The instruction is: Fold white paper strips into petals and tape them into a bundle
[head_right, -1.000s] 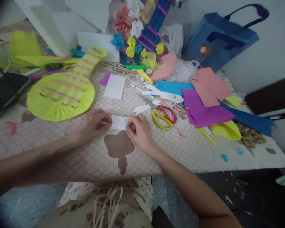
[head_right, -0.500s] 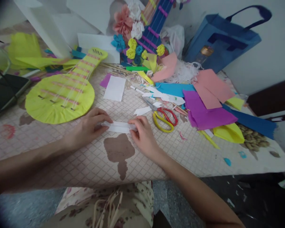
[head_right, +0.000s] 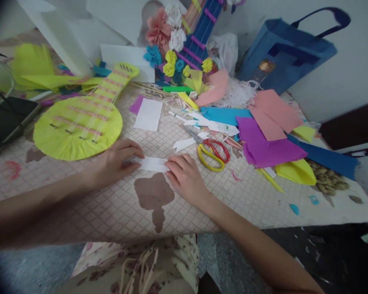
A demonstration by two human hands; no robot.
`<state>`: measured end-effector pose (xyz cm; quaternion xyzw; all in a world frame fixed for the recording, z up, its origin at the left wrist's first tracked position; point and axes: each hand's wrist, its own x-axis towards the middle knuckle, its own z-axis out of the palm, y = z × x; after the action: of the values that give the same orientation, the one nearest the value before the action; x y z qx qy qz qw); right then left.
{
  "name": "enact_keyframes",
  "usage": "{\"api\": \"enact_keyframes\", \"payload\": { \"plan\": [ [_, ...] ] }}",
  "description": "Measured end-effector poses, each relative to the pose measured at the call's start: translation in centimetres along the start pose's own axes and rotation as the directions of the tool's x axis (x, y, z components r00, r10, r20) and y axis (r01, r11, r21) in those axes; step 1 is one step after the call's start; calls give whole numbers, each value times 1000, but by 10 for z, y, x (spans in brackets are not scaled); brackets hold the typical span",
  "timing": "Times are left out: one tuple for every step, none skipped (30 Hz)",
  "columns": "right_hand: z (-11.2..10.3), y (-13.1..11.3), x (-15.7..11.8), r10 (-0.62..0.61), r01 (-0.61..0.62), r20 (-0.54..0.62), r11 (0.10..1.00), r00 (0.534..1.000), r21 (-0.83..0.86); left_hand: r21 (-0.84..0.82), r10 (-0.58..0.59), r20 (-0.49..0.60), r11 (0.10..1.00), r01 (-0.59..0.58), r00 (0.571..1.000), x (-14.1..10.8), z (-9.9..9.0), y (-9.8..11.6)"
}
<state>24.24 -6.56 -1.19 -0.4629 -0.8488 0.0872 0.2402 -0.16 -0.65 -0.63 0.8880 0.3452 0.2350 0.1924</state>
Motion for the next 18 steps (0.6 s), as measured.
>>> {"api": "enact_keyframes", "payload": {
  "plan": [
    [-1, 0, -1, -29, 30, 22, 999, 999, -39, 14, 26, -8, 1000, -26, 1000, -1, 0, -1],
    [-2, 0, -1, -52, 55, 41, 996, 998, -73, 30, 58, -15, 998, -57, 998, -1, 0, -1],
    [-3, 1, -2, -69, 74, 53, 992, 996, -98, 48, 94, -15, 995, -93, 995, -2, 0, -1],
    [-3, 1, -2, -79, 85, 59, 989, 995, -119, 68, 133, -9, 989, -132, 991, -3, 0, -2],
    [-4, 1, -2, -87, 95, 62, 986, 994, -134, 88, 171, 6, 981, -171, 985, -4, 0, -2],
    [-5, 1, -2, -96, 104, 63, 984, 993, -147, 105, 202, 26, 973, -203, 979, -5, -1, -2],
    [-5, 1, -2, -103, 112, 66, 981, 992, -158, 118, 225, 42, 966, -228, 974, -6, -1, -2],
    [-5, 2, -2, -112, 124, 75, 978, 991, -169, 125, 241, 55, 961, -246, 969, -6, -1, -3],
    [-5, 2, -2, -124, 138, 85, 974, 989, -180, 126, 253, 62, 958, -259, 966, -6, -2, -4],
    [-6, 3, -3, -137, 153, 96, 970, 986, -191, 122, 262, 64, 956, -268, 963, -6, -2, -6],
    [-6, 3, -3, -148, 167, 110, 965, 983, -201, 114, 269, 71, 954, -276, 960, -6, -3, -7],
    [-6, 4, -4, -156, 180, 124, 961, 980, -209, 106, 276, 82, 953, -284, 958, -6, -4, -8],
    [-6, 4, -5, -164, 190, 135, 958, 977, -216, 100, 281, 100, 952, -291, 954, -6, -4, -10],
    [-6, 5, -5, -170, 198, 143, 955, 975, -219, 97, 286, 121, 949, -298, 950, -5, -6, -11],
    [-6, 5, -6, -172, 201, 148, 955, 974, -216, 96, 289, 141, 948, -304, 947, -5, -7, -11],
    [-6, 6, -6, -174, 203, 149, 957, 973, -207, 96, 291, 161, 946, -309, 943, -5, -8, -12],
    [-6, 7, -6, -174, 200, 144, 960, 974, -195, 96, 291, 171, 946, -310, 941, -5, -8, -12],
    [-6, 7, -6, -168, 191, 136, 965, 976, -181, 95, 290, 169, 947, -308, 942, -5, -9, -12]
  ]
}}
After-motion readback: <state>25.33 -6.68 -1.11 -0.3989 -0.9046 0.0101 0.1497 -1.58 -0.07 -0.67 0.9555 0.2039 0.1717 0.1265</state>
